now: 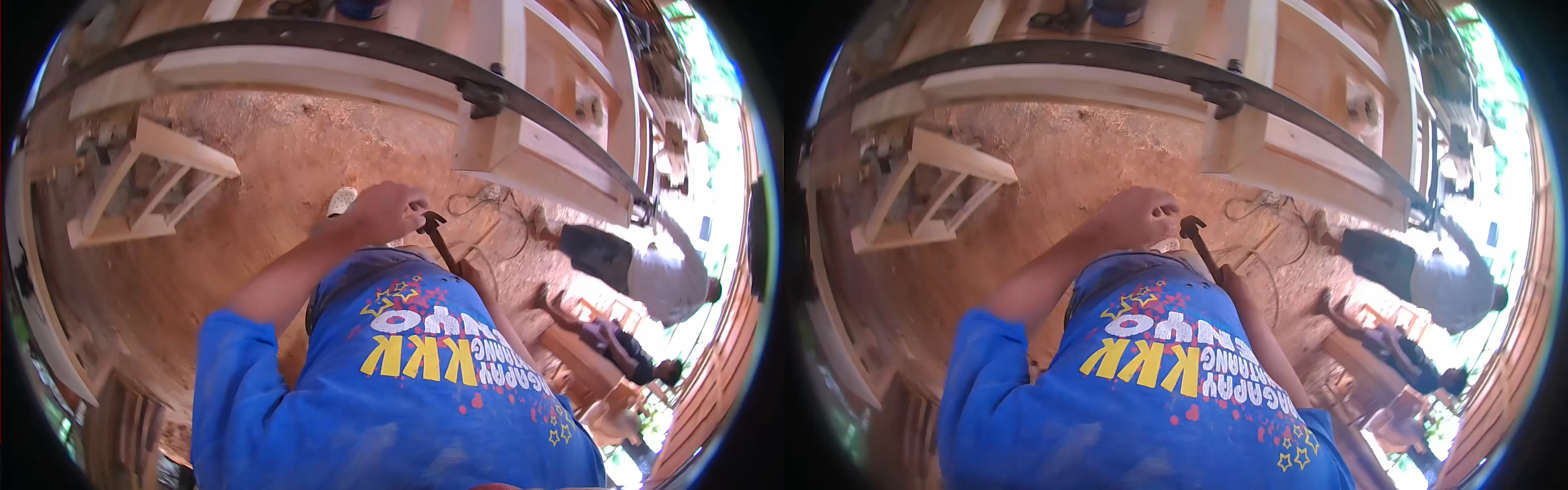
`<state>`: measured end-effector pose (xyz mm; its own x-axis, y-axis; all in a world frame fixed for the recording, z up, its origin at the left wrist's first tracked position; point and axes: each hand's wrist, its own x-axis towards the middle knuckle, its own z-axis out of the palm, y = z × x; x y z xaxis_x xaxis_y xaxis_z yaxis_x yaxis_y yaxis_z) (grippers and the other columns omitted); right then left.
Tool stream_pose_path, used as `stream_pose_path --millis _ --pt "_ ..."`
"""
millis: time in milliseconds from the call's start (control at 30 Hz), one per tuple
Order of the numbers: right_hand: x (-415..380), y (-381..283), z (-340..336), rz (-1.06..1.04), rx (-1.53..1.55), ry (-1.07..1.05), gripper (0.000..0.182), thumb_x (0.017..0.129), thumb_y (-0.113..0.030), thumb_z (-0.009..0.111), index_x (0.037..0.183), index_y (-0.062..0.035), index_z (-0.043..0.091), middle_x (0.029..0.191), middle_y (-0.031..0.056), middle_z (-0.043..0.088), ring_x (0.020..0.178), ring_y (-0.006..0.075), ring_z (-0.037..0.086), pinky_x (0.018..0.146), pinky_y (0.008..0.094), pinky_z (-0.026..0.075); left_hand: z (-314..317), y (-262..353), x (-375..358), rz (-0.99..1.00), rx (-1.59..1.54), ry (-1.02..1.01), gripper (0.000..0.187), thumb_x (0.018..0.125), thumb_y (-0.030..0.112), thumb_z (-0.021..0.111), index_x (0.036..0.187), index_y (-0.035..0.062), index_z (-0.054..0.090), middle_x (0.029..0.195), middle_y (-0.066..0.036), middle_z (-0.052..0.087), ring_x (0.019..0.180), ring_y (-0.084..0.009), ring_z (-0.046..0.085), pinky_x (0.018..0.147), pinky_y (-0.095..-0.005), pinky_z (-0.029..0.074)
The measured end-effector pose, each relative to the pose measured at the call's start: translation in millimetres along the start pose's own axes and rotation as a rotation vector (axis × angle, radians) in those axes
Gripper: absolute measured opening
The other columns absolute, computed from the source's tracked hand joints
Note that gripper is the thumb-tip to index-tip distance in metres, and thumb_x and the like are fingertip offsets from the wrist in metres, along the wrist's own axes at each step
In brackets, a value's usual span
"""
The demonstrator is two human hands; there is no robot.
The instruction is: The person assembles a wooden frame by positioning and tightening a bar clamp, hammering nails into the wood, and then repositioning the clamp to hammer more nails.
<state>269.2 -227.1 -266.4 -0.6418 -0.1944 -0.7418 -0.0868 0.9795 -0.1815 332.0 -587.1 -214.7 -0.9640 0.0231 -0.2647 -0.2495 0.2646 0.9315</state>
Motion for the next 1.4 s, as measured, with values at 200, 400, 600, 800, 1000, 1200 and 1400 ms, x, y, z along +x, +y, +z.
stream_pose_path --millis 200,400,600,800,1000,1200,1400 --pt "-22.3 14.3 38.0 -0.005 0.095 -0.008 0.034 0.086 -0.028 0.074 0.101 0.0009 0.064 0.099 0.0291 0.072 0.1 0.0486 0.069 0.083 0.0561 0.053 -77.6 101.0 -11.2 0.422 0.044 0.412 0.021 0.089 0.008 0.077 0.109 0.0009 0.074 0.101 -0.013 0.076 0.092 -0.0257 0.073 0.087 -0.0376 0.059" --pt "-52.2 16.3 82.2 0.168 0.626 -0.039 0.019 0.088 -0.016 0.065 0.097 -0.001 0.059 0.076 0.0149 0.064 0.062 0.0286 0.066 0.051 0.0419 0.053 -148.0 170.3 7.8 0.496 1.018 0.597 0.038 0.094 0.035 0.077 0.116 0.0052 0.072 0.104 -0.013 0.074 0.108 -0.033 0.069 0.099 -0.0428 0.052" --pt "-116.5 -18.4 96.6 0.228 1.058 0.205 0.019 0.09 -0.013 0.062 0.104 -0.0021 0.055 0.072 0.0063 0.059 0.056 0.0164 0.06 0.05 0.035 0.052 -193.3 171.1 46.8 0.094 0.886 -0.118 0.053 0.1 0.045 0.069 0.127 0.0002 0.067 0.104 -0.02 0.073 0.104 -0.0309 0.069 0.096 -0.04 0.051" --pt "-167.4 -78.7 104.7 0.066 1.339 0.687 0.017 0.099 -0.019 0.064 0.102 -0.0044 0.056 0.07 0.0029 0.058 0.055 0.0137 0.058 0.049 0.0307 0.046 -189.3 168.9 120.5 0.002 0.519 -0.474 0.055 0.101 0.053 0.066 0.118 0.0007 0.069 0.093 -0.007 0.071 0.084 -0.0137 0.066 0.076 -0.0306 0.054" --pt "-123.3 -243.4 52.5 0.097 2.192 1.066 0.034 0.107 -0.036 0.062 0.09 -0.0108 0.048 0.065 -0.002 0.052 0.049 0.0098 0.052 0.047 0.0275 0.046 -173.1 176.3 110.8 -0.077 0.52 -0.401 0.05 0.104 0.052 0.063 0.095 0.0023 0.063 0.075 -0.005 0.065 0.062 -0.0124 0.062 0.058 -0.0282 0.051" --pt "-63.7 -369.4 24.9 0.05 2.207 1.188 0.03 0.107 -0.027 0.062 0.085 -0.0086 0.051 0.062 0.0012 0.055 0.049 0.0125 0.056 0.045 0.0305 0.048 -174.4 175.7 110.7 -0.04 0.53 -0.424 0.052 0.103 0.054 0.064 0.092 0.0025 0.063 0.074 -0.003 0.063 0.061 -0.0113 0.062 0.057 -0.0276 0.051" --pt "-74.7 -380.5 33.4 0.035 2.146 1.146 0.023 0.107 -0.021 0.06 0.088 -0.0086 0.054 0.061 0.0026 0.056 0.05 0.0127 0.055 0.048 0.0299 0.047 -174.1 176.4 107.9 -0.023 0.526 -0.42 0.053 0.102 0.055 0.064 0.09 0.0031 0.063 0.073 -0.003 0.063 0.061 -0.0112 0.062 0.057 -0.0276 0.051"
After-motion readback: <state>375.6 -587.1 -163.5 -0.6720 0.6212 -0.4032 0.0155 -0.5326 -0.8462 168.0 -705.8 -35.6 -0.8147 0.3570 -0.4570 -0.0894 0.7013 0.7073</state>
